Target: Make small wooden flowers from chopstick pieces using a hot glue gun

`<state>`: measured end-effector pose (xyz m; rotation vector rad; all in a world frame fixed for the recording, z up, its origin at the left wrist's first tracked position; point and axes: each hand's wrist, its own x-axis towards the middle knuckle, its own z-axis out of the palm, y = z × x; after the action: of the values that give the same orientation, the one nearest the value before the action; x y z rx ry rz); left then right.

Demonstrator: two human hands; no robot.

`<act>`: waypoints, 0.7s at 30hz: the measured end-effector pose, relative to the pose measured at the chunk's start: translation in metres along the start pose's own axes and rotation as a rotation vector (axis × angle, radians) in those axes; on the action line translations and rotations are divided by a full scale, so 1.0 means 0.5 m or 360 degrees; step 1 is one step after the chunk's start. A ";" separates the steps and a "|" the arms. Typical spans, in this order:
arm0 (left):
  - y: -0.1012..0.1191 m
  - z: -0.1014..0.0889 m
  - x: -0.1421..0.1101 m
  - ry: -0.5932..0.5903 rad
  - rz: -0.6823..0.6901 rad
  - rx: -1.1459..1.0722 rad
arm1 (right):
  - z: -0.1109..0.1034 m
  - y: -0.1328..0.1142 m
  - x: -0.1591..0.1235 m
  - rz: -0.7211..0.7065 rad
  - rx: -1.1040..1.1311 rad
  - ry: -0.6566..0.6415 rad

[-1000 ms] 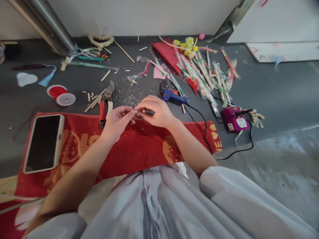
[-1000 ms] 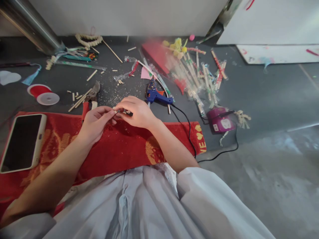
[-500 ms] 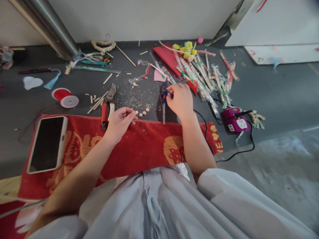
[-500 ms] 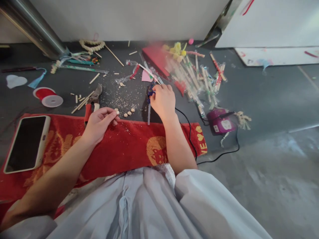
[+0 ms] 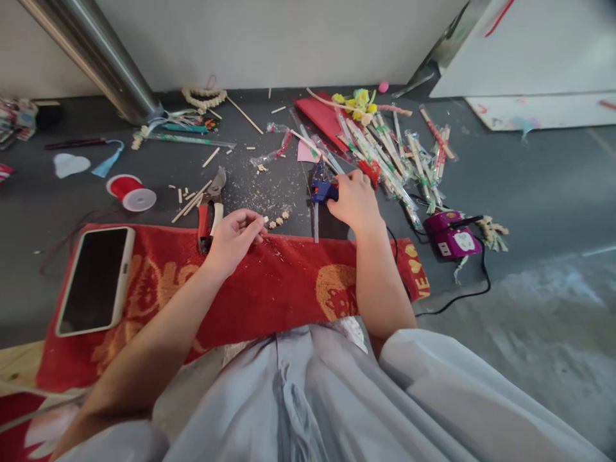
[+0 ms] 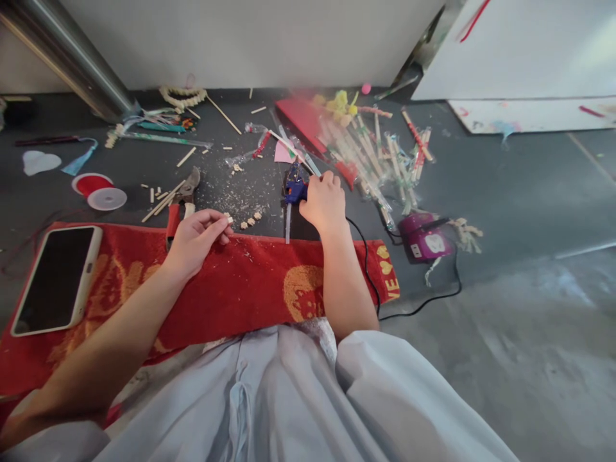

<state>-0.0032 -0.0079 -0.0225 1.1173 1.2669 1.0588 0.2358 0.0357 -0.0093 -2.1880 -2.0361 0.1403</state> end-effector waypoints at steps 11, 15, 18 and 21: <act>-0.020 -0.007 0.007 -0.0035 0.0016 0.0035 | 0.017 -0.002 0.007 -0.0077 0.0193 0.0146; -0.016 -0.005 0.007 -0.0019 0.0000 0.0027 | 0.035 0.008 0.030 0.0017 0.0590 0.0287; -0.012 -0.004 0.006 -0.0003 -0.0025 0.0004 | 0.049 0.013 0.047 0.0114 0.1282 0.0230; -0.007 -0.002 0.006 0.0001 -0.0032 -0.0070 | 0.044 0.007 0.047 0.0139 0.2034 0.0057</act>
<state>-0.0043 -0.0054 -0.0265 1.0692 1.2472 1.0671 0.2370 0.0598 -0.0309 -1.3725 -1.1714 1.0447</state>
